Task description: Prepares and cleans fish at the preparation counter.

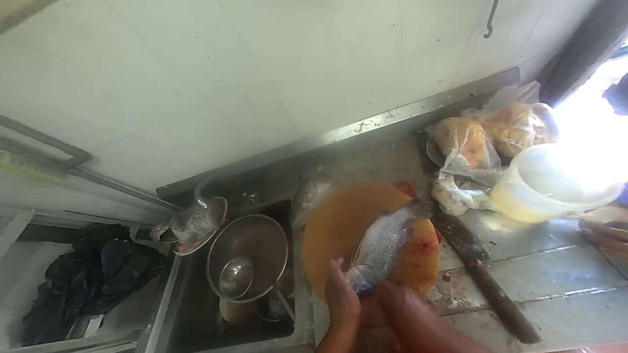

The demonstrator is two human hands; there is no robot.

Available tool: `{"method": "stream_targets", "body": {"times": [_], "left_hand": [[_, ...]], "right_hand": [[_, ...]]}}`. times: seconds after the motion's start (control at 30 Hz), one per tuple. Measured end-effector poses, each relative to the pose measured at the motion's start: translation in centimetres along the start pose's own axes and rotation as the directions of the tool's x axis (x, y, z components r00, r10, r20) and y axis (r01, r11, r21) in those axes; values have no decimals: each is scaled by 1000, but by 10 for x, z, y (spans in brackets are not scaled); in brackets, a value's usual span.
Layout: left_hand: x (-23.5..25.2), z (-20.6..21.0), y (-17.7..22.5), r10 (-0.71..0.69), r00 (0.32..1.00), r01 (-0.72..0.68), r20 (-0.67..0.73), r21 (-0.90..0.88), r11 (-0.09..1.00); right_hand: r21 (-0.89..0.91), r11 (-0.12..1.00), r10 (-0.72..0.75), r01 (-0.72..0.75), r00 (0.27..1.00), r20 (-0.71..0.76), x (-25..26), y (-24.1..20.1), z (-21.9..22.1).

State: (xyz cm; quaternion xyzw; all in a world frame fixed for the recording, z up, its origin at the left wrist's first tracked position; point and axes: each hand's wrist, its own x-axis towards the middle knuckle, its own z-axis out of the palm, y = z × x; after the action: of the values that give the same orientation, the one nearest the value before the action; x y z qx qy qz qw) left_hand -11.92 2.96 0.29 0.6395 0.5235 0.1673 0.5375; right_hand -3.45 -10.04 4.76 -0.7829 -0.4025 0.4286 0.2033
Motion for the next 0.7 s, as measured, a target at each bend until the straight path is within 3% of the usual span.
{"method": "stream_targets", "body": {"times": [0.07,0.17,0.23,0.3,0.43,0.53,0.63,0.7], "left_hand": [[0,2,1,-9,1000,9,-17,-4,1000],[1,0,2,-35,999,36,24,-30,999],[-3,2,8,-64,997,66,31,-51,997],[-3,5,9,-75,997,76,9,-70,995],[-1,4,2,-78,996,82,40,-82,993],[-4,8,6,-73,997,73,8,-102,992],[0,7,2,-95,995,99,38,-106,989],[-3,6,4,-95,995,98,43,-94,991]], "right_hand": [[-31,999,21,-20,999,39,0,-6,1],[-9,993,-116,116,993,25,-12,-8,3],[-14,1000,-21,20,1000,-18,-4,1,-4],[-26,997,69,-68,997,34,-1,-4,-6],[-6,998,-67,68,997,36,-14,-4,-6],[-39,997,72,-70,996,58,-5,-1,-12],[-25,999,-40,42,995,89,-16,-13,-8],[-40,999,-1,3,999,53,-10,-6,-14]]}}
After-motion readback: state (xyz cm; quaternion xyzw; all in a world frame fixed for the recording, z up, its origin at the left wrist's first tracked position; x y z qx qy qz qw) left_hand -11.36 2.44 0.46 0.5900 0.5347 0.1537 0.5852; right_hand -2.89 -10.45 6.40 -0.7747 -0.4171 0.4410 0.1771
